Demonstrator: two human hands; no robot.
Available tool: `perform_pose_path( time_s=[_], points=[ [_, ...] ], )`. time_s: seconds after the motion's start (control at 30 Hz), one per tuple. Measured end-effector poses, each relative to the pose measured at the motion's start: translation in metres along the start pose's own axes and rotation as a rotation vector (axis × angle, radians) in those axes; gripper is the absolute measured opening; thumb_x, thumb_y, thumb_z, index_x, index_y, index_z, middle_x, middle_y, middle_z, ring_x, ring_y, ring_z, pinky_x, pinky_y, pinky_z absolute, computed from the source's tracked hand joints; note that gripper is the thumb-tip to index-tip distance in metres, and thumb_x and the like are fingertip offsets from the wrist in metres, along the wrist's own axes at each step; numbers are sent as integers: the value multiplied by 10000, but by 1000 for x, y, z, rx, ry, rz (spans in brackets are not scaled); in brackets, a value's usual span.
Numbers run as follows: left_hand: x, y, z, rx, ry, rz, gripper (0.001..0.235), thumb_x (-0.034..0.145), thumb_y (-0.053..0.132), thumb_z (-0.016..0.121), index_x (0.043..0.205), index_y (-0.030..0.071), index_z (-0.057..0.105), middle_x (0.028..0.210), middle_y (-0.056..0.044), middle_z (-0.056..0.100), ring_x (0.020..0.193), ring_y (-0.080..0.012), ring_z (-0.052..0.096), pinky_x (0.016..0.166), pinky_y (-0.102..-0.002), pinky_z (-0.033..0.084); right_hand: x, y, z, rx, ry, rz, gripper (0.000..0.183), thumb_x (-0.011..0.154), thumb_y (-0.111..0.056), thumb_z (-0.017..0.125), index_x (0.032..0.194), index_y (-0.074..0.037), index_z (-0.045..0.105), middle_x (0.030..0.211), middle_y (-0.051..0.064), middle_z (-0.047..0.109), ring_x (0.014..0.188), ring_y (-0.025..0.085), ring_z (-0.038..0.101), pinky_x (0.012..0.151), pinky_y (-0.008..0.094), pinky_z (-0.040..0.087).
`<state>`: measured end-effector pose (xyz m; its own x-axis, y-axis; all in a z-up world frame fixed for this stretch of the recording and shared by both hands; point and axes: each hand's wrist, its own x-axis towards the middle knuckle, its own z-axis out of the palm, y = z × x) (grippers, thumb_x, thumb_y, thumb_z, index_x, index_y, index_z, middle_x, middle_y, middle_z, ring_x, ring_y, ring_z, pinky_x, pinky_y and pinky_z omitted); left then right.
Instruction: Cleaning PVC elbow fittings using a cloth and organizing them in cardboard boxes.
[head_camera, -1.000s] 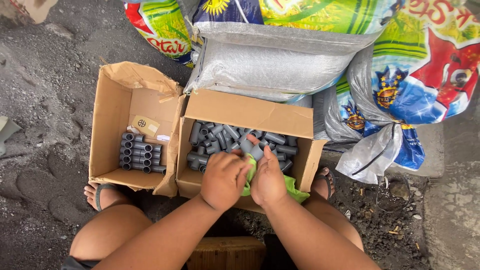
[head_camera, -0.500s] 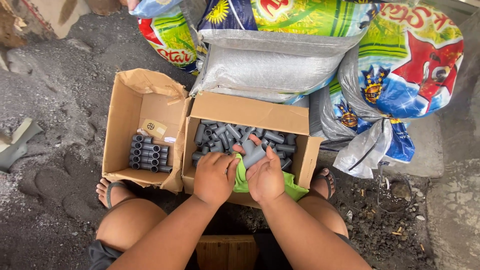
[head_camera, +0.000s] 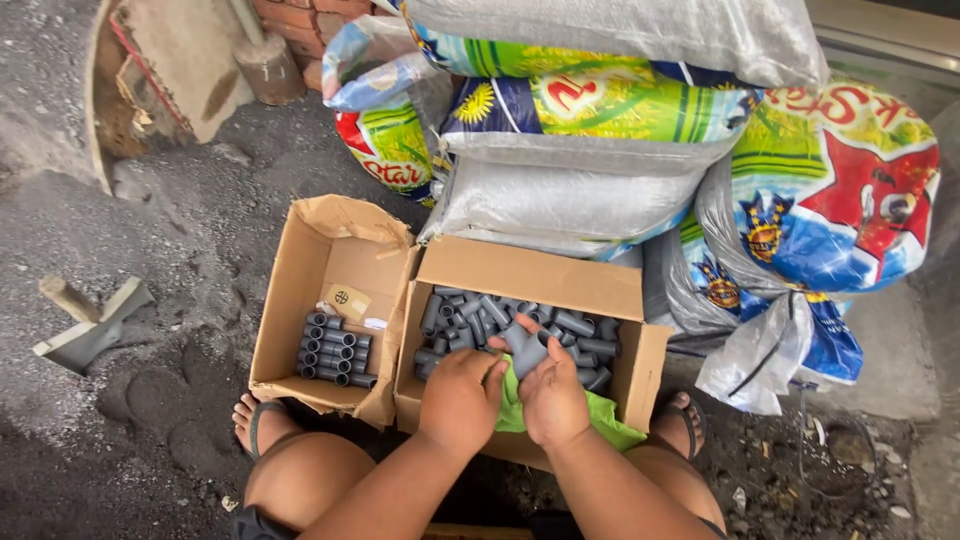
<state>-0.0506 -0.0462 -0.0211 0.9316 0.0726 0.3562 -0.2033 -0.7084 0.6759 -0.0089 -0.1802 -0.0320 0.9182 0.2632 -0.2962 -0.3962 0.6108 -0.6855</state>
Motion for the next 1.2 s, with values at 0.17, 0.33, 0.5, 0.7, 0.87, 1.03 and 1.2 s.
perform_pose_path(
  time_s=[0.17,0.33,0.5,0.7,0.87,1.03,1.2],
  points=[
    [6,12,6,30,97,67,215,945,160,653,1099,56,761,1007,-135,748,940,-341,667,835,-493,536,7,5,7,107,-16,161,563,1046,-467,342,1383,-76,567,1108,240,648,1062,339,624,1021,430,453],
    [17,-1,2,68,50,-91,274,911,256,700,1146,144,786,1336,-72,648,1201,-350,543,1014,-524,444,20,-6,13,-87,68,250,573,1036,-566,360,1315,-167,662,1065,97,694,648,159,576,450,310,428],
    [21,-21,-8,-194,-225,-238,522,936,464,635,1420,270,611,1555,-62,508,1472,-313,400,1109,-510,381,33,-12,5,-129,-105,394,618,998,-609,377,1362,-142,554,774,145,621,398,166,446,307,240,308],
    [42,0,-29,-309,-378,-648,573,891,474,743,1423,311,604,1275,-76,719,1157,-294,699,925,-382,599,58,14,-29,-62,-125,363,744,982,-677,444,1268,-18,636,622,39,474,369,139,388,304,238,322],
    [49,-32,-11,-269,-192,-739,465,751,428,891,1168,284,744,991,-34,773,930,-216,751,749,-309,605,50,-12,0,-462,-137,254,582,1040,-542,430,1267,-7,469,835,102,559,603,181,545,463,287,455],
    [56,-50,-15,-360,-128,-778,478,733,355,929,1136,179,743,927,-72,749,820,-215,717,700,-284,571,53,-8,-9,-930,-194,-66,557,1032,-245,614,1475,0,381,1101,192,668,965,279,706,696,370,587],
    [53,-69,-7,-798,29,-825,443,804,108,888,1164,8,651,935,-129,646,801,-166,700,728,-295,620,50,-15,20,-1053,-138,-340,291,891,-93,776,1182,-108,771,950,83,783,803,184,725,720,323,570]
  ],
)
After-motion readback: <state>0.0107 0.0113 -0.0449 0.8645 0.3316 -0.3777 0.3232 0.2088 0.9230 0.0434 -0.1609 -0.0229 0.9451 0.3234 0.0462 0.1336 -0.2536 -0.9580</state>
